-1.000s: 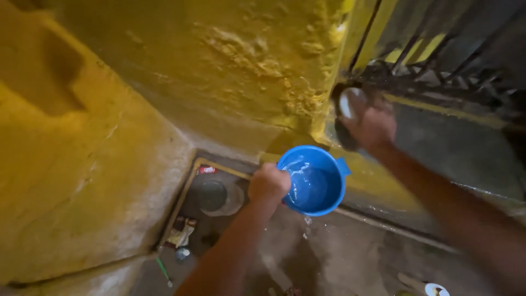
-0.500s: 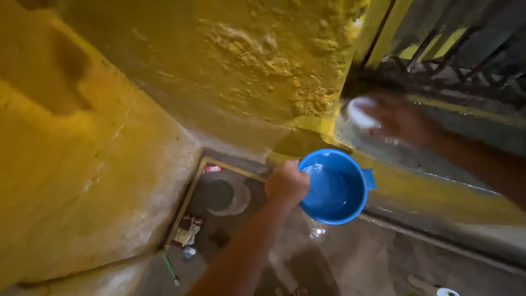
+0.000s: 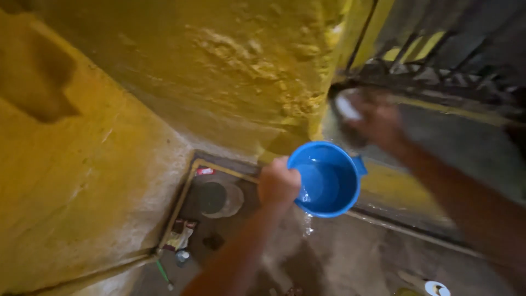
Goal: Organizing various toiletry bottles and soap on a ledge and near a tap in a bathroom.
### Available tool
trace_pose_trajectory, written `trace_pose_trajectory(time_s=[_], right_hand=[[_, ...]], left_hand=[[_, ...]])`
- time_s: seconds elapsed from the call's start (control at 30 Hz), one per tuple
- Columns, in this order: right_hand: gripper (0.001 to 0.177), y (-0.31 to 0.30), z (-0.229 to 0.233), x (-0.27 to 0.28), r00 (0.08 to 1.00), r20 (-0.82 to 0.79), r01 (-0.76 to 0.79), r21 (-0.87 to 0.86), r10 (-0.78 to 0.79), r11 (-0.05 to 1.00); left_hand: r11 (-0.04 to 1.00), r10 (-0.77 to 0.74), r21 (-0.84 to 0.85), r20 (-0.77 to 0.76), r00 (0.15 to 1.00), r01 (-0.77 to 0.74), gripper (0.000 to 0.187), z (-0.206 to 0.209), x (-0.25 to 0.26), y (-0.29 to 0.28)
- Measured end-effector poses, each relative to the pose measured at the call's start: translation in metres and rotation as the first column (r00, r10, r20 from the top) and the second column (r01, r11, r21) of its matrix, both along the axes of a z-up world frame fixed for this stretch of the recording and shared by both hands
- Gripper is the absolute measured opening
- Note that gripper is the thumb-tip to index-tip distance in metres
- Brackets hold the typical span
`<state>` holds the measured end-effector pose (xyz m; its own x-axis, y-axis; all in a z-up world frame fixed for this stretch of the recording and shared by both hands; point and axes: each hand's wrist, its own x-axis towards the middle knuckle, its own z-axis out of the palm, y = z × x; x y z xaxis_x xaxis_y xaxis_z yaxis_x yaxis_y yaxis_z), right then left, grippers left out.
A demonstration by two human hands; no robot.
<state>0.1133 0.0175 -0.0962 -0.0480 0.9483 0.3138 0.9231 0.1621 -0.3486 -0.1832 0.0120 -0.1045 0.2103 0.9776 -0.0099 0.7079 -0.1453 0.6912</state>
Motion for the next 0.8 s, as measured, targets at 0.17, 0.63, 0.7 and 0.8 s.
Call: trace_pose_trajectory(time_s=[0.17, 0.63, 0.7, 0.8], right_hand=[[0.061, -0.061, 0.009, 0.014, 0.978, -0.149, -0.147, -0.008, 0.145, 0.989], [0.070, -0.240, -0.055, 0.206, 0.875, 0.031, 0.477, 0.107, -0.483, 0.872], [0.072, -0.247, -0.069, 0.215, 0.811, 0.047, 0.576, 0.115, -0.583, 0.809], [0.077, -0.251, -0.067, 0.193, 0.684, 0.073, 0.715, 0.132, -0.726, 0.686]], left_hand=[[0.999, -0.018, 0.038, 0.092, 0.996, 0.015, 0.032, 0.074, 0.020, -0.008], [0.932, 0.099, -0.363, 0.280, 0.955, 0.010, 0.026, 0.102, 0.145, 0.015], [0.936, 0.083, -0.353, 0.181, 0.980, -0.014, 0.028, 0.115, 0.148, 0.018], [0.974, 0.027, -0.226, -0.005, 1.000, -0.027, 0.045, 0.124, 0.156, 0.014]])
